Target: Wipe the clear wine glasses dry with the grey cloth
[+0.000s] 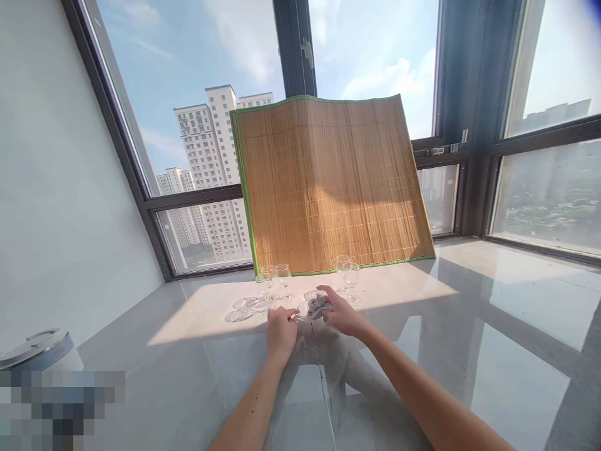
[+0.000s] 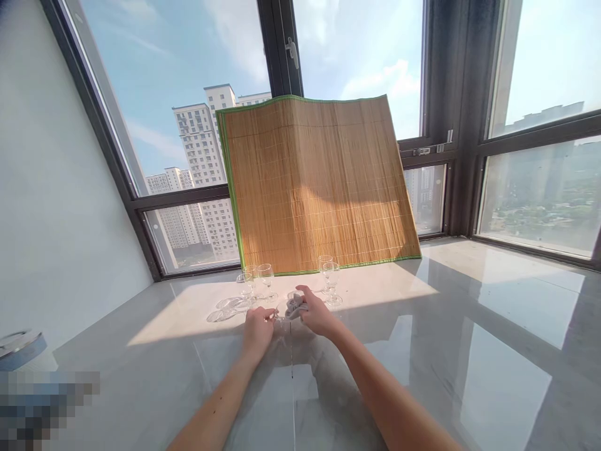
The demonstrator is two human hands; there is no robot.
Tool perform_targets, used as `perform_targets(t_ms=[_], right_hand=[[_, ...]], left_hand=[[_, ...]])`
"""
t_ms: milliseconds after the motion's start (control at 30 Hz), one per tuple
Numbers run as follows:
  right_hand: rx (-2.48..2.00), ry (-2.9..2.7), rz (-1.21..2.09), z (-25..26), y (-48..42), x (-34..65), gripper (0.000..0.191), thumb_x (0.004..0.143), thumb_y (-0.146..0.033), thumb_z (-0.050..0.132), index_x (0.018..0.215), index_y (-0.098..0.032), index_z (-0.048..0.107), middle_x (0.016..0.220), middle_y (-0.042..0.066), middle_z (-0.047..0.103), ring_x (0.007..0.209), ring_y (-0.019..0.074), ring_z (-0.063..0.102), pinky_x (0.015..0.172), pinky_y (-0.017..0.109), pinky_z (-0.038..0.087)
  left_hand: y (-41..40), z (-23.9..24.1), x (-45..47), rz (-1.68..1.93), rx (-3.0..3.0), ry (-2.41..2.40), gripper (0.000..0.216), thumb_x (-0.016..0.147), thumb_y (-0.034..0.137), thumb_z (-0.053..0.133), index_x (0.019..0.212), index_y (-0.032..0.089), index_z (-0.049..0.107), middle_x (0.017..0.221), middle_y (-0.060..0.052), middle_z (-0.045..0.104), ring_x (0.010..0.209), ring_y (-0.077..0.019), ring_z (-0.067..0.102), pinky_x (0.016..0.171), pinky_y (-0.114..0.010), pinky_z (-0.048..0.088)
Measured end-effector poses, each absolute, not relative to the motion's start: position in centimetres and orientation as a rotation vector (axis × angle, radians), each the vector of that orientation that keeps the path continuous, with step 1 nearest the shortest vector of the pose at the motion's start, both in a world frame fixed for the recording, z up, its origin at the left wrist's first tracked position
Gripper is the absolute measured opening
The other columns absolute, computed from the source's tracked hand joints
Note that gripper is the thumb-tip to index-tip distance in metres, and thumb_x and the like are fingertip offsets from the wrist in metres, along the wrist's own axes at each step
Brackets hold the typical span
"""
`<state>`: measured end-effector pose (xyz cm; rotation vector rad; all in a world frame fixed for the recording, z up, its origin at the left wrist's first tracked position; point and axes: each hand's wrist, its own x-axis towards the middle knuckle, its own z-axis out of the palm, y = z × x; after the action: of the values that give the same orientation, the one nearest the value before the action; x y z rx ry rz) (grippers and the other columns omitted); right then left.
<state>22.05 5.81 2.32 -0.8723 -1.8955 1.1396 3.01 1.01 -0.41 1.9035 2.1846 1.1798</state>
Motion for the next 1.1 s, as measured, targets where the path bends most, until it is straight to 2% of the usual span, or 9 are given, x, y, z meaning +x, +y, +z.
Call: perform_targets(t_ms=[167, 333, 567, 800, 900, 1000, 1100], right_hand=[[-0.861, -1.946, 1.106, 2.6, 5.4, 22.1, 0.069, 0.066, -0.003, 0.049, 0.131, -0.023, 0.039, 0.108, 0.010, 0.067, 0.087, 0.0180, 0.064, 0.068, 0.026, 0.044], [-0.805, -1.930, 1.112, 2.7, 5.3, 21.9, 0.069, 0.063, -0.004, 0.045, 0.129, -0.022, 0.041, 0.104, 0.009, 0.068, 0.082, 0.0172, 0.064, 0.065, 0.026, 0.043], [-0.803, -1.808, 1.114, 2.7, 5.3, 21.5, 0.057, 0.063, -0.012, 0.049, 0.119, -0.021, 0.047, 0.094, 0.006, 0.070, 0.068, 0.0163, 0.061, 0.055, 0.025, 0.040], [-0.754, -1.606, 1.012, 3.6, 5.3, 21.8, 0.038, 0.070, -0.021, 0.053, 0.108, -0.021, 0.049, 0.089, 0.007, 0.071, 0.070, 0.0187, 0.064, 0.056, 0.027, 0.043], [-0.764, -1.464, 0.893, 3.7, 5.6, 22.1, 0.039, 0.074, -0.025, 0.053, 0.113, -0.021, 0.046, 0.095, 0.008, 0.070, 0.080, 0.0210, 0.066, 0.061, 0.029, 0.047], [-0.827, -1.396, 0.840, 3.6, 5.6, 22.3, 0.040, 0.077, -0.027, 0.053, 0.116, -0.021, 0.045, 0.098, 0.010, 0.070, 0.084, 0.0224, 0.067, 0.061, 0.029, 0.048], [-0.875, -1.430, 0.849, 3.2, 5.3, 21.7, 0.043, 0.077, -0.026, 0.052, 0.118, -0.021, 0.044, 0.098, 0.009, 0.070, 0.082, 0.0216, 0.066, 0.061, 0.028, 0.048]], left_hand=[[0.9, -0.3, 3.1, 1.165, 1.895, 2.188, 0.032, 0.081, 0.011, 0.053, 0.097, 0.022, 0.078, 0.080, -0.007, 0.067, 0.101, -0.0249, 0.051, 0.084, -0.031, 0.041], [1.0, -0.4, 3.0, 1.173, 1.899, 2.180, 0.030, 0.082, 0.012, 0.053, 0.093, 0.023, 0.079, 0.080, -0.007, 0.066, 0.101, -0.0248, 0.051, 0.085, -0.032, 0.041], [1.4, -0.6, 2.9, 1.223, 1.942, 2.110, 0.025, 0.083, 0.016, 0.055, 0.087, 0.023, 0.079, 0.076, -0.006, 0.066, 0.095, -0.0235, 0.053, 0.084, -0.032, 0.041], [2.1, -1.0, 2.8, 1.243, 1.869, 2.007, 0.023, 0.077, 0.010, 0.056, 0.082, 0.021, 0.076, 0.079, -0.003, 0.068, 0.082, -0.0166, 0.057, 0.077, -0.028, 0.039], [2.1, -0.9, 2.9, 1.301, 1.748, 2.035, 0.016, 0.081, 0.020, 0.056, 0.074, 0.019, 0.071, 0.070, -0.001, 0.063, 0.070, -0.0142, 0.054, 0.067, -0.025, 0.036], [1.9, -0.2, 3.3, 1.396, 1.552, 2.011, 0.028, 0.088, 0.037, 0.050, 0.077, 0.018, 0.068, 0.057, 0.002, 0.050, 0.057, -0.0126, 0.046, 0.058, -0.025, 0.032], [1.6, 0.5, 4.0, 1.511, 1.419, 1.788, 0.041, 0.091, 0.048, 0.041, 0.084, 0.017, 0.067, 0.065, 0.000, 0.054, 0.058, -0.0126, 0.048, 0.058, -0.025, 0.036]])
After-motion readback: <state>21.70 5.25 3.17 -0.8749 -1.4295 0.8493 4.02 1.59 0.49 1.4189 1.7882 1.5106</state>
